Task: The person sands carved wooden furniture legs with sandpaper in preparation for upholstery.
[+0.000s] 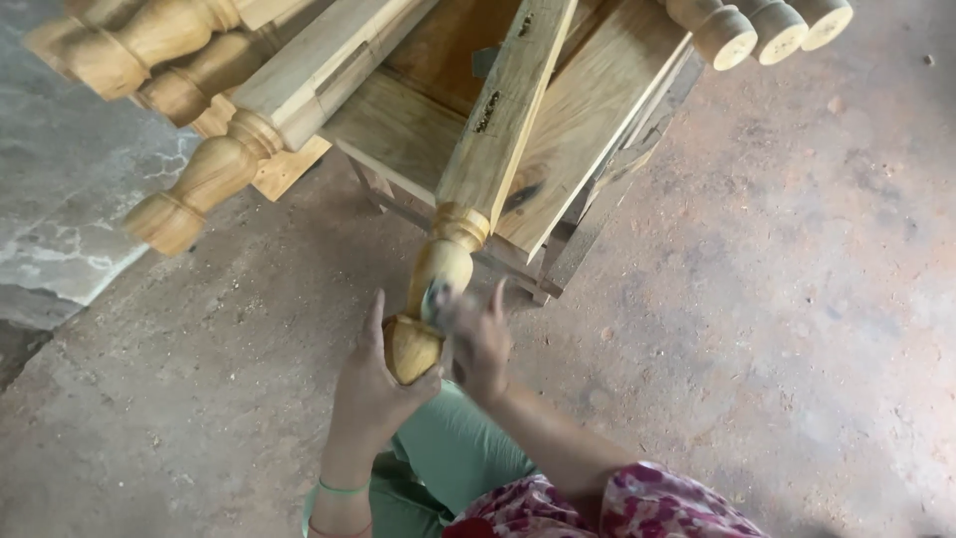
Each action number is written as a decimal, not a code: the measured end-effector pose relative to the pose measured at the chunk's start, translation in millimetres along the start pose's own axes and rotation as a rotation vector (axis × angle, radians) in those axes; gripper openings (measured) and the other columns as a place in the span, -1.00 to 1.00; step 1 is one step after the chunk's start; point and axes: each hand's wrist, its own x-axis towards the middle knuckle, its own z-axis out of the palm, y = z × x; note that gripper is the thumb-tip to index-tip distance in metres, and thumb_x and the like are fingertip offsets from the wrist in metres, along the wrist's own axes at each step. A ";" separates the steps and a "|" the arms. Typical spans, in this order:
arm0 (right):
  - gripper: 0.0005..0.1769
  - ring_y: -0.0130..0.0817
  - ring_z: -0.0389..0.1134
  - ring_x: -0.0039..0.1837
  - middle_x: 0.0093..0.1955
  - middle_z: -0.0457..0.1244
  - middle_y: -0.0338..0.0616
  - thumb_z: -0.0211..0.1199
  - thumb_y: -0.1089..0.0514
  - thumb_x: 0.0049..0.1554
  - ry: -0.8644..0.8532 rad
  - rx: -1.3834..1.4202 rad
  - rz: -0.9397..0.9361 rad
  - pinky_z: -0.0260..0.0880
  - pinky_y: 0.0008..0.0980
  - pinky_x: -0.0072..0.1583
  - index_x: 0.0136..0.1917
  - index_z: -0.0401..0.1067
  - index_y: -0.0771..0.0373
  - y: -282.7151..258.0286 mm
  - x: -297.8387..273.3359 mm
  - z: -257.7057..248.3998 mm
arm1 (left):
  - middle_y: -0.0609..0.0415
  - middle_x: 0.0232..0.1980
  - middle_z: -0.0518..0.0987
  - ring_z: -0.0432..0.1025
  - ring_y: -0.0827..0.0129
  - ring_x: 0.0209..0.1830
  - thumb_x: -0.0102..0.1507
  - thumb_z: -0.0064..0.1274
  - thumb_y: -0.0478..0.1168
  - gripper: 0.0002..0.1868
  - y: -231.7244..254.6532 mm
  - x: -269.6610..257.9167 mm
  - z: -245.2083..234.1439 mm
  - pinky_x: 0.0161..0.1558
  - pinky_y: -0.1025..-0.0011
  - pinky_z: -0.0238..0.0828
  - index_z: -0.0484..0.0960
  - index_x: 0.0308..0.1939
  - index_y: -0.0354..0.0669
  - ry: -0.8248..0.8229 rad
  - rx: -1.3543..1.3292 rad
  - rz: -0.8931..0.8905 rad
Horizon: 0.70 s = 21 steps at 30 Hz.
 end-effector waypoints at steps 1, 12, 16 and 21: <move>-0.72 -0.25 0.43 0.09 -0.03 0.44 -0.10 -0.08 0.33 0.32 -0.029 0.339 0.188 -0.53 0.21 0.69 -0.03 0.47 0.27 0.6 -12.8 0.9 | -0.27 0.19 0.56 0.56 -0.03 0.11 -0.08 0.34 -0.03 0.25 -5.0 0.0 1.4 0.07 0.19 0.55 -0.01 0.55 -0.36 0.029 -0.015 0.063; -0.60 -0.23 0.46 0.33 0.21 0.43 -0.15 0.20 0.40 0.13 -0.292 -0.086 -0.127 -0.58 0.19 0.68 0.23 0.51 0.22 5.9 80.2 -29.7 | -0.30 0.24 0.53 0.54 -0.08 0.17 -0.06 0.32 0.06 0.08 -5.7 1.5 0.0 0.07 0.14 0.54 0.22 0.45 -0.30 0.020 -0.032 0.046; -0.65 -0.22 0.47 0.28 0.14 0.43 -0.24 0.40 0.26 0.13 -0.401 -0.214 -0.294 -0.54 0.16 0.67 0.19 0.55 0.10 4.2 114.8 -20.2 | -0.32 0.27 0.52 0.47 -0.11 0.21 -0.06 0.32 -0.01 0.04 -8.1 1.3 1.8 0.13 0.09 0.45 0.28 0.45 -0.27 0.069 0.043 0.137; -0.63 -0.24 0.46 0.25 0.09 0.42 -0.24 0.42 0.18 0.15 -0.617 -0.276 -0.169 -0.45 0.16 0.70 0.24 0.57 0.07 -15.3 124.7 -16.8 | -0.21 0.21 0.57 0.53 0.05 0.18 -0.09 0.29 0.04 0.03 11.5 -3.8 -6.0 0.16 0.18 0.49 0.32 0.44 -0.18 0.016 -0.023 -0.022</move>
